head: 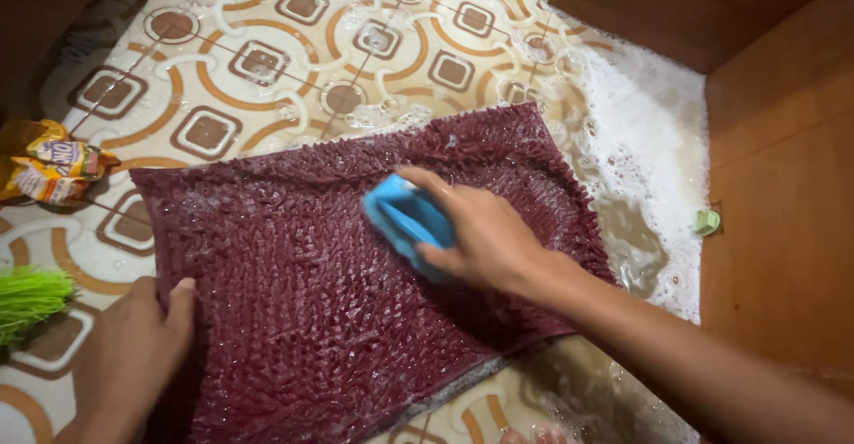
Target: The person scrubs a small rug on the floor using a brush and soapy water. They then rinse the rug with water from a hose.
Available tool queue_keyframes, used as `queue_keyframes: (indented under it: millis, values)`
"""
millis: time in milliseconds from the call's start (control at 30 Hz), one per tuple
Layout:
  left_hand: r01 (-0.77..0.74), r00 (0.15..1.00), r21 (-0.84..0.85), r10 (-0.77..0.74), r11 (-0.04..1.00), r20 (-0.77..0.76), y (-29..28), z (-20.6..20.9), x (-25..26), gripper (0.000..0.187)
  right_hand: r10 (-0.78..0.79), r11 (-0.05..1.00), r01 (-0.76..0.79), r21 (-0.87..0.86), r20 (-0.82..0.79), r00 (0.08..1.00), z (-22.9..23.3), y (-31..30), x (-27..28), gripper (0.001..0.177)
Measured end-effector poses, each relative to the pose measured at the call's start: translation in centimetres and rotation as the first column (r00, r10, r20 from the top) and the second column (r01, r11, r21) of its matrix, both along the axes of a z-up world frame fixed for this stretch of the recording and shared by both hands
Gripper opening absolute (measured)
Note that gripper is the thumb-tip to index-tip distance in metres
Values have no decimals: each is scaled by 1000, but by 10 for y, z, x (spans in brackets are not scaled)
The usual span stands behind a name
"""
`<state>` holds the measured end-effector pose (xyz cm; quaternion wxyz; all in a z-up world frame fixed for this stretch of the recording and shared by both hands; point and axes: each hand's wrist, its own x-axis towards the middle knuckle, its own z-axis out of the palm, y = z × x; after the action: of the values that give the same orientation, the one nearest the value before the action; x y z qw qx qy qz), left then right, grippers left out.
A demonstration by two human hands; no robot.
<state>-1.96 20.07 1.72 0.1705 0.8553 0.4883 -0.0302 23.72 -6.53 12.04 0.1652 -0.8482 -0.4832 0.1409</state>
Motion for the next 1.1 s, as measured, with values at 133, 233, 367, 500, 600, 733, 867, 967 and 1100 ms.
queue_keyframes:
  millis: [133,233,367,500,600,733,867,967,1100]
  values:
    - [-31,999,4,31,1000,-27,1,-1,0,51,109,990,-113,79,61,992,-2,57,-8,85]
    - [-90,996,-40,90,995,3,-1,3,-7,48,171,976,-185,113,123,978,-7,85,-15,80]
    - [-81,997,-17,81,997,-20,-4,4,-11,45,177,966,-190,177,89,980,-13,106,-19,78]
    - [-28,999,46,30,999,-38,-1,1,-14,41,132,981,-147,129,120,984,-18,113,-26,76]
    - [-3,999,74,6,997,-39,0,-3,-14,39,23,996,-28,85,59,998,-21,107,-7,69]
    - [12,999,87,-8,996,-43,3,-7,-17,37,-259,963,263,-52,73,963,-16,52,73,68]
    - [20,999,85,-18,996,-31,6,-10,-19,36,-460,873,484,-52,236,856,-6,-3,136,74]
    - [32,999,96,-30,995,-20,6,-14,-18,35,-481,861,507,-44,253,839,8,-3,133,69]
    - [40,999,119,-37,992,-25,9,-18,-16,35,-386,921,383,-72,-30,922,16,24,62,65]
